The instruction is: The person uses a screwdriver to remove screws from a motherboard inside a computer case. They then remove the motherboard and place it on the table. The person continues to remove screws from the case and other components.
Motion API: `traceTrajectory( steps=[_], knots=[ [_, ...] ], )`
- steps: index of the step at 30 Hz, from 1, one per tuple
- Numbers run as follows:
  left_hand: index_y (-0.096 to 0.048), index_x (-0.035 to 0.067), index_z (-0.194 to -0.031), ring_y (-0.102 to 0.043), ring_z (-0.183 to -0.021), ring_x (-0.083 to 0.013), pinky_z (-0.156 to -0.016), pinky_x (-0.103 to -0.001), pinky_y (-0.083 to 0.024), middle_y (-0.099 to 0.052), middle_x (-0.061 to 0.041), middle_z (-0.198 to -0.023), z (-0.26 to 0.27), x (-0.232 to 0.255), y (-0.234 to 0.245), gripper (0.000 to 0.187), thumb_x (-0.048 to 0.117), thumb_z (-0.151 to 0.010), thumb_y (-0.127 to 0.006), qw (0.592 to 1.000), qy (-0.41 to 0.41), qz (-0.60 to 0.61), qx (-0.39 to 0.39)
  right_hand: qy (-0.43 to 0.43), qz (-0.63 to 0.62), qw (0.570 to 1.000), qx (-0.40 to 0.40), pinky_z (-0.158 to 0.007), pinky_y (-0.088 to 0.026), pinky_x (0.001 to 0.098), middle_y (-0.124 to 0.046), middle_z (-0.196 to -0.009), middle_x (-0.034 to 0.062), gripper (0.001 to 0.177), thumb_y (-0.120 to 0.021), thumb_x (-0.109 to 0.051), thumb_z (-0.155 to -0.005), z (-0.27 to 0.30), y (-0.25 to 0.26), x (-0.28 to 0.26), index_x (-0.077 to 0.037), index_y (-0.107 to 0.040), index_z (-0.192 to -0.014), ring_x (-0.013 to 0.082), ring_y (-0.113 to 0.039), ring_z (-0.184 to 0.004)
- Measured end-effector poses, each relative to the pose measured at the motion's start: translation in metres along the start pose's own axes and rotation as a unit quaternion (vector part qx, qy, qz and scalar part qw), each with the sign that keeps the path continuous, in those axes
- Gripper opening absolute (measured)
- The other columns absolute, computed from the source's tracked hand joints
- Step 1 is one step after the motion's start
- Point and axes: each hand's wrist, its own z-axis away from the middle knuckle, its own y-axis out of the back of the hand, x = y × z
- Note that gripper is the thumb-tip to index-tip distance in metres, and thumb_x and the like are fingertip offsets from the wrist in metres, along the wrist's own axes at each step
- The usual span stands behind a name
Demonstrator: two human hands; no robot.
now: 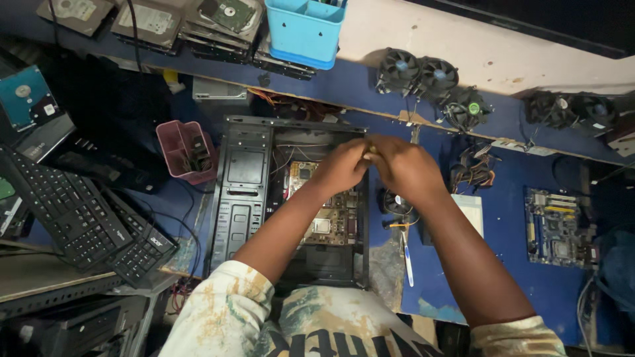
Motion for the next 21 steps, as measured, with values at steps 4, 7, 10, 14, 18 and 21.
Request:
traceTrajectory(
  steps=[4,7,10,14,18,21],
  knots=[
    [-0.062,0.004,-0.114,-0.065,-0.108,-0.044,-0.086,-0.048,-0.054,-0.069,-0.02,-0.113,0.002,0.005,0.001,0.024,0.006,-0.09,-0.064,1.0,-0.015,0.004,0.011,0.034,0.001,0.999,0.012,-0.074,-0.057,0.0492,-0.073,-0.104,0.0195,0.03,-0.071,-0.022,-0.093,0.0,0.003,0.0,-0.006,-0.069,-0.118,0.0413,-0.07,-0.089],
    [-0.062,0.005,-0.114,-0.066,-0.108,-0.043,-0.086,-0.048,-0.054,-0.069,-0.019,-0.113,0.005,0.006,0.001,0.023,0.007,-0.091,-0.064,0.999,0.028,-0.009,-0.011,0.031,0.009,0.999,0.006,-0.074,-0.057,0.0486,-0.073,-0.104,0.0189,0.029,-0.071,-0.022,-0.094,0.002,0.002,-0.001,-0.006,-0.069,-0.117,0.0408,-0.07,-0.088],
    [-0.062,0.006,-0.116,-0.065,-0.109,-0.043,-0.088,-0.048,-0.054,-0.069,-0.019,-0.116,0.005,0.006,-0.001,0.026,0.007,-0.09,-0.064,1.0,0.005,-0.012,0.004,0.031,0.001,0.999,0.006,-0.076,-0.057,0.048,-0.073,-0.104,0.0176,0.027,-0.07,-0.021,-0.093,0.004,0.003,-0.001,-0.007,-0.069,-0.116,0.0398,-0.07,-0.091],
    [-0.06,0.006,-0.119,-0.064,-0.11,-0.0441,-0.087,-0.048,-0.054,-0.068,-0.019,-0.119,0.005,0.009,0.0,0.031,0.007,-0.089,-0.065,1.0,-0.014,-0.008,0.006,0.046,0.005,0.999,0.013,-0.076,-0.057,0.048,-0.074,-0.106,0.017,0.026,-0.07,-0.02,-0.093,0.004,0.004,-0.001,-0.007,-0.07,-0.116,0.0393,-0.07,-0.09],
    [-0.06,0.007,-0.119,-0.065,-0.108,-0.0431,-0.085,-0.049,-0.054,-0.068,-0.018,-0.117,0.006,0.011,0.0,0.03,0.009,-0.09,-0.065,0.999,0.022,-0.025,-0.009,0.02,0.006,1.0,0.002,-0.075,-0.057,0.0483,-0.074,-0.106,0.0167,0.025,-0.07,-0.02,-0.093,0.007,0.006,-0.005,-0.008,-0.07,-0.115,0.0392,-0.07,-0.089],
    [-0.06,0.007,-0.118,-0.064,-0.11,-0.0428,-0.087,-0.048,-0.054,-0.068,-0.018,-0.117,0.006,0.008,-0.001,0.028,0.009,-0.091,-0.064,1.0,-0.007,-0.018,-0.001,0.026,0.0,1.0,0.013,-0.075,-0.057,0.048,-0.074,-0.106,0.0165,0.025,-0.07,-0.02,-0.093,0.007,0.006,-0.006,-0.007,-0.07,-0.114,0.0392,-0.07,-0.088]
  ],
)
